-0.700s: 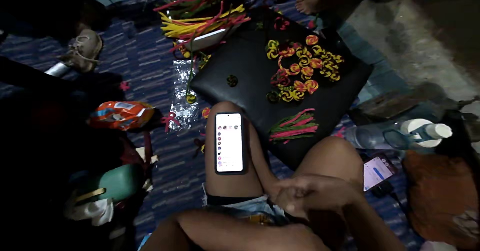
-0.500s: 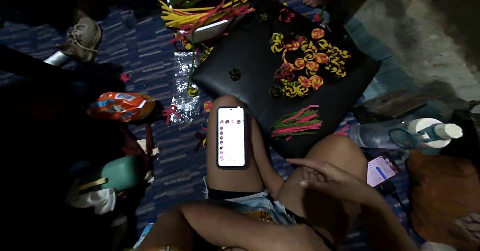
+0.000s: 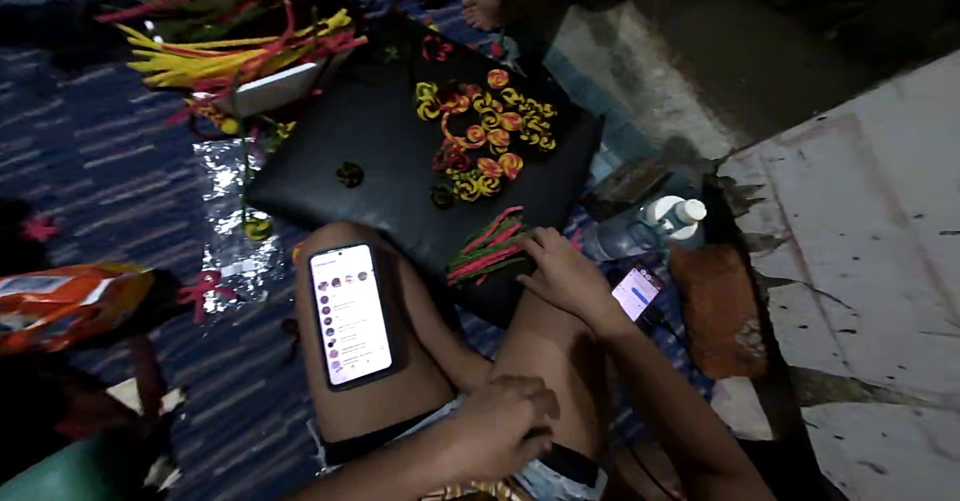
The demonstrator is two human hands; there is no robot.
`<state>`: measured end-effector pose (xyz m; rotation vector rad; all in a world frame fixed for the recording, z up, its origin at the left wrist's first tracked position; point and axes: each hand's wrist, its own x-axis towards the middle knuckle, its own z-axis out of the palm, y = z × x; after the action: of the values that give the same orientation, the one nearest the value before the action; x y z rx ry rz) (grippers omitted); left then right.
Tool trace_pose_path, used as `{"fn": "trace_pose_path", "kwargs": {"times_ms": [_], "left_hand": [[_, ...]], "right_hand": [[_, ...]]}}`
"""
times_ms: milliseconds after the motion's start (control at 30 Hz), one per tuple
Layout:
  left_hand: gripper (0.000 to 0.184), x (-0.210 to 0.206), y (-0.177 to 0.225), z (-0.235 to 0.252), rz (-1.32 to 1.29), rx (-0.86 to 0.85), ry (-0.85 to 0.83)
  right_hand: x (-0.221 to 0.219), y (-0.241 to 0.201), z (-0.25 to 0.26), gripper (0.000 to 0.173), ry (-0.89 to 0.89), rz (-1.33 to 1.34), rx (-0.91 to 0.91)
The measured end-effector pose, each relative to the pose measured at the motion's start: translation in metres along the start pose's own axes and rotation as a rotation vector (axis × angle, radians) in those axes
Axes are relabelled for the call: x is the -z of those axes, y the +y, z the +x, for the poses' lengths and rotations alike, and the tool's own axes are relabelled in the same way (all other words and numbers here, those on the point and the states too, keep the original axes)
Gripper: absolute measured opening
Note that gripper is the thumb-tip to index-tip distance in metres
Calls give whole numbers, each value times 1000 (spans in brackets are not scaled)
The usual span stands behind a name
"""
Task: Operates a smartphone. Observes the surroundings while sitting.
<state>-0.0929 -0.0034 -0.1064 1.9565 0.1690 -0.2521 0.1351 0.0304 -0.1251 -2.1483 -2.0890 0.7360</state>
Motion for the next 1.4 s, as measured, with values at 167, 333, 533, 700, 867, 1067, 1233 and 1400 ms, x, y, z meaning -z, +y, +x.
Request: {"fn": "trace_pose_path", "kwargs": {"times_ms": [167,333,533,700,867,1067,1233,1400], "left_hand": [[74,60,-40,20,46,461,531],[106,76,-60,63,109,631,688],[105,75,-79,108,327,742,634],[55,64,-95,110,528,799,673],[43,53,-109,106,646,761,700],[53,76,-79,87,320,779,539],[34,84,-41,75,384,818,344],[36,81,-33,46,221,541,166]], "right_hand": [[-13,23,28,103,-40,-37,26],[-25,10,49,110,-181,-51,65],[-34,-2,54,82,-151,-119,103],[-42,-4,65,45,-124,-113,135],[-40,-14,64,46,-228,-98,80],[-28,-12,48,51,-285,-79,72],[-20,-14,22,57,-204,-124,119],[1,-37,-26,42,-259,-182,161]]}}
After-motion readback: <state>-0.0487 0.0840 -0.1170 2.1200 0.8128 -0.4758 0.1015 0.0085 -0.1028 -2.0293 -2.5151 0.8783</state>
